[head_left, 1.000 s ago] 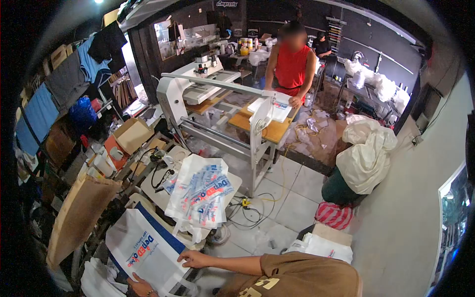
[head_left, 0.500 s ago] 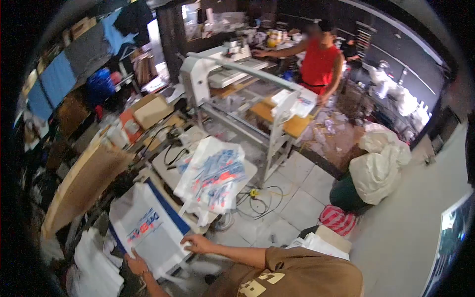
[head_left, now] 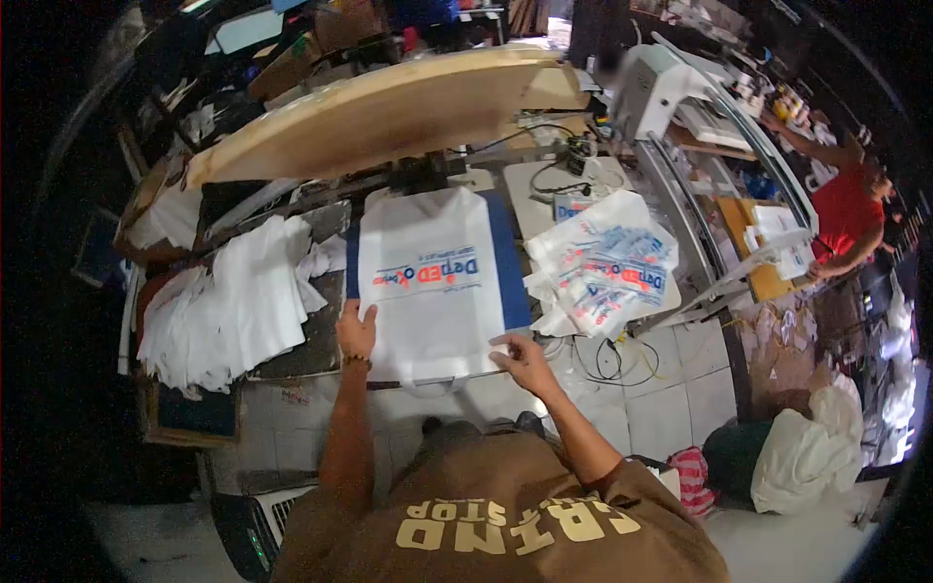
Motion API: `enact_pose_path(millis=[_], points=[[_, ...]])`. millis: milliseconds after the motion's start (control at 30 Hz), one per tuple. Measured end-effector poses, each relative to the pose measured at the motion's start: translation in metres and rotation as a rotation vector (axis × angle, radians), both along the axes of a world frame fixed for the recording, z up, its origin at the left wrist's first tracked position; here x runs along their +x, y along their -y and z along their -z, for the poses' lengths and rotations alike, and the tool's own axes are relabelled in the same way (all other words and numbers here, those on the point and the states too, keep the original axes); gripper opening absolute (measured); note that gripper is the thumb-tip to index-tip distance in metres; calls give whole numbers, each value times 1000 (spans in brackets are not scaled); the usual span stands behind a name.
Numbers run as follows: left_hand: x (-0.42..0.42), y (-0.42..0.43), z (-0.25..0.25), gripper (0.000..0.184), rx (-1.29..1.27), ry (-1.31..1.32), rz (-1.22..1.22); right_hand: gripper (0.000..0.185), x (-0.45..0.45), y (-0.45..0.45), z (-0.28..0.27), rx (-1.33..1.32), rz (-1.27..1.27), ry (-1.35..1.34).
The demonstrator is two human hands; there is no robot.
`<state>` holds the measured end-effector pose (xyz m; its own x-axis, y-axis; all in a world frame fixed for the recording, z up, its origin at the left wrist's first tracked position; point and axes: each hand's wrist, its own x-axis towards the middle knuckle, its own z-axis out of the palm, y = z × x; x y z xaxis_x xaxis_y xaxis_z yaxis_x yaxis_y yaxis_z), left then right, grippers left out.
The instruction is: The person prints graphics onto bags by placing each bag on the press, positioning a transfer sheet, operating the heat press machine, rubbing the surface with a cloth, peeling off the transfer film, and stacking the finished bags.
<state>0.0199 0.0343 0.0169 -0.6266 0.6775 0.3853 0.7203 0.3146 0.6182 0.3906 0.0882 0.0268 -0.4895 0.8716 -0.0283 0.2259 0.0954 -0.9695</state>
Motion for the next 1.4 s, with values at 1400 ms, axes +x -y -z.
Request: enact_pose_path(millis=[1400], points=[[9, -47, -30, 2, 179, -472, 483, 49, -7, 5, 1, -298, 259, -136]])
